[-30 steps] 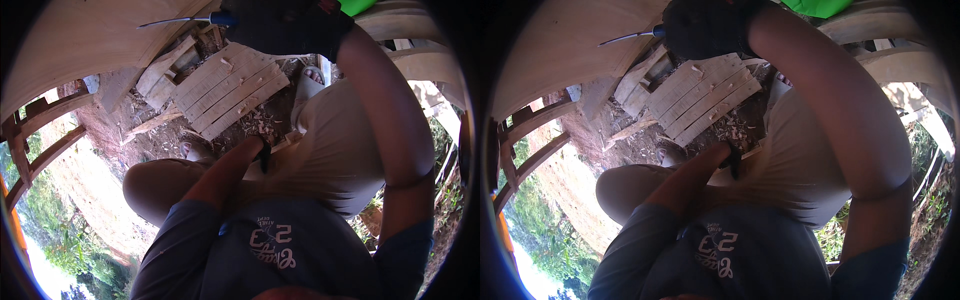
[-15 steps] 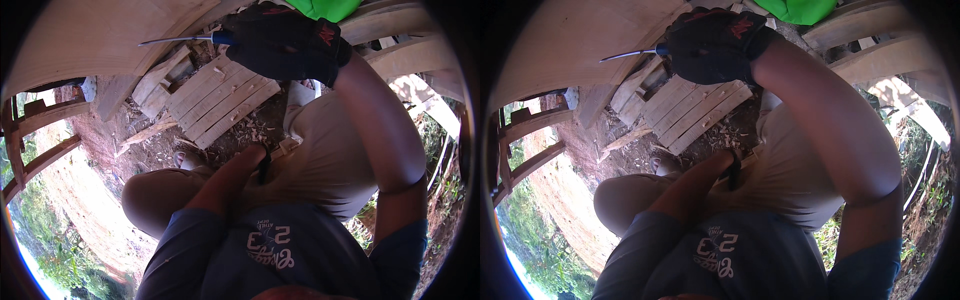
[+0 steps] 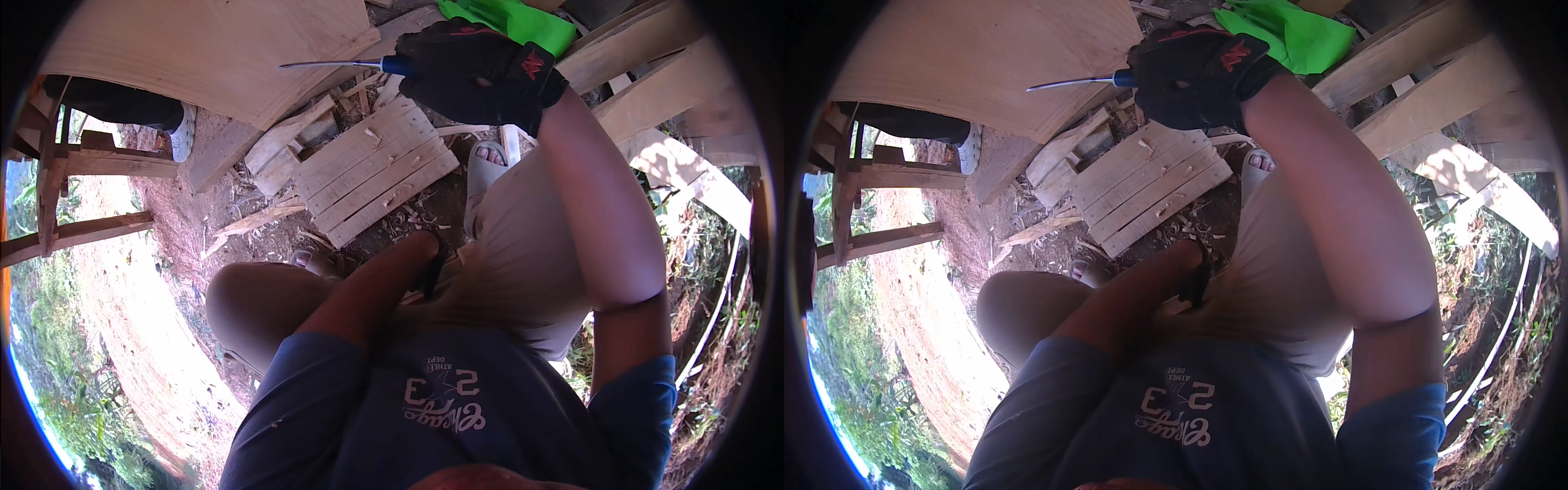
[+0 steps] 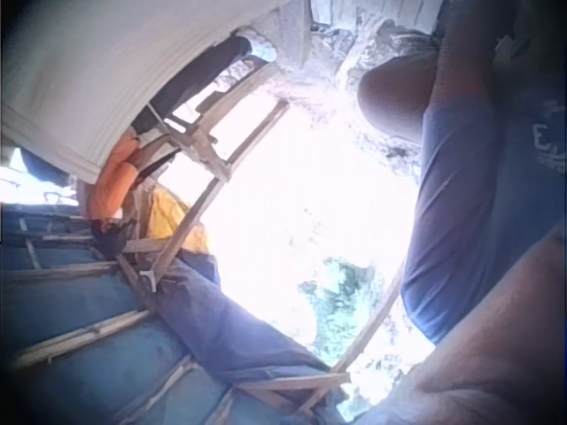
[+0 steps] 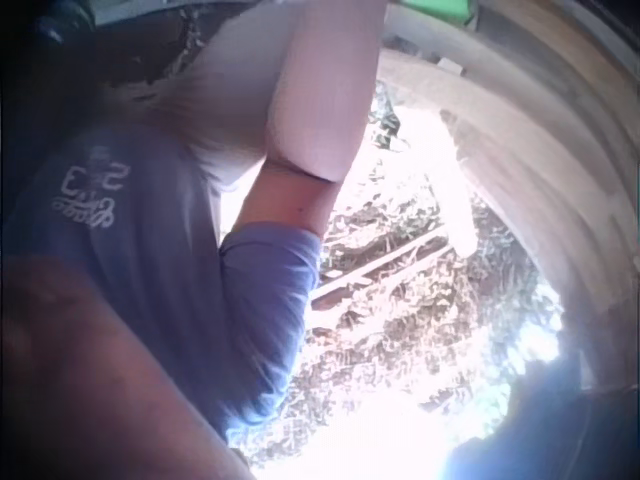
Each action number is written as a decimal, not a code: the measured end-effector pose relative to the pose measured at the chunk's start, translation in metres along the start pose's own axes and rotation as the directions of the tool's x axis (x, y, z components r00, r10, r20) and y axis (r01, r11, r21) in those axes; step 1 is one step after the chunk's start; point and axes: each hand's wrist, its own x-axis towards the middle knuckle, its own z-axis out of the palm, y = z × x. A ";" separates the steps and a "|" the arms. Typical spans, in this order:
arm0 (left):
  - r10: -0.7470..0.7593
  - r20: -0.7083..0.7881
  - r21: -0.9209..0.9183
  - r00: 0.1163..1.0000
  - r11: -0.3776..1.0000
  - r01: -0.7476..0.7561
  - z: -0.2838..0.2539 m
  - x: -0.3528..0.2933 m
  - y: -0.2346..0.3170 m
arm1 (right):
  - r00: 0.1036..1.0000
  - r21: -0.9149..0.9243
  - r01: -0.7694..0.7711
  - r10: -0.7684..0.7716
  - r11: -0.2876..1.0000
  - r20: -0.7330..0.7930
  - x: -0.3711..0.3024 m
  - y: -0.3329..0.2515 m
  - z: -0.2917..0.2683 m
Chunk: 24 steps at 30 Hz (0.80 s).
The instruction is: The person carves and shapes pieces of wood using a small chisel and by hand while working in a woodworking shop.
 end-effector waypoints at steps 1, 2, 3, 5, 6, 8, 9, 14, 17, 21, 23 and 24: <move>-0.026 0.000 0.000 1.000 1.000 0.026 -0.017 -0.026 -0.002 | 0.999 -0.136 -0.035 0.032 0.990 -0.027 -0.013 -0.010 -0.024; -0.075 -0.012 -0.011 0.997 0.997 0.075 -0.045 -0.060 -0.012 | 0.997 -0.268 -0.073 0.059 0.961 -0.058 -0.030 -0.020 -0.049; -0.201 -0.024 -0.096 0.979 0.975 0.198 -0.048 -0.113 -0.056 | 0.992 -0.324 -0.064 0.024 0.944 -0.127 -0.038 -0.020 -0.046; -0.301 -0.370 -0.145 0.879 0.953 0.265 -0.067 -0.242 -0.049 | 0.839 -0.172 -0.529 0.483 0.831 -0.248 -0.109 -0.009 -0.062; -0.329 -0.548 -0.138 0.769 0.942 0.305 -0.088 -0.273 -0.049 | 0.734 -0.192 -0.656 0.559 0.730 -0.386 -0.165 0.013 -0.060; -0.034 -0.939 0.112 0.343 0.912 0.396 -0.097 -0.337 -0.068 | 0.475 -0.053 -0.852 0.725 0.522 -0.498 -0.286 0.054 -0.040; 0.041 -0.981 0.110 0.188 0.920 0.377 -0.094 -0.362 -0.102 | 0.357 0.012 -0.909 0.793 0.417 -0.494 -0.337 0.070 -0.017; -0.068 -0.966 0.076 0.249 0.847 0.525 -0.042 -0.405 -0.111 | -0.175 0.072 -0.984 0.970 -0.165 -0.167 -0.533 0.053 0.124; 0.044 -0.956 0.173 0.291 0.884 0.435 0.000 -0.398 -0.072 | -0.258 0.109 -0.961 0.966 -0.255 -0.019 -0.551 0.031 0.187; -0.017 -0.931 0.062 0.364 0.977 0.203 0.029 -0.367 -0.040 | -0.183 0.176 -0.969 0.982 -0.173 -0.039 -0.500 0.042 0.226; -0.120 -0.911 -0.038 0.395 0.977 0.210 0.041 -0.364 -0.050 | -0.113 0.155 -0.984 0.985 -0.093 -0.131 -0.469 0.057 0.234; -0.106 -0.912 -0.002 0.396 0.967 0.254 0.045 -0.367 -0.057 | -0.097 0.131 -0.988 0.990 -0.082 -0.106 -0.456 0.062 0.234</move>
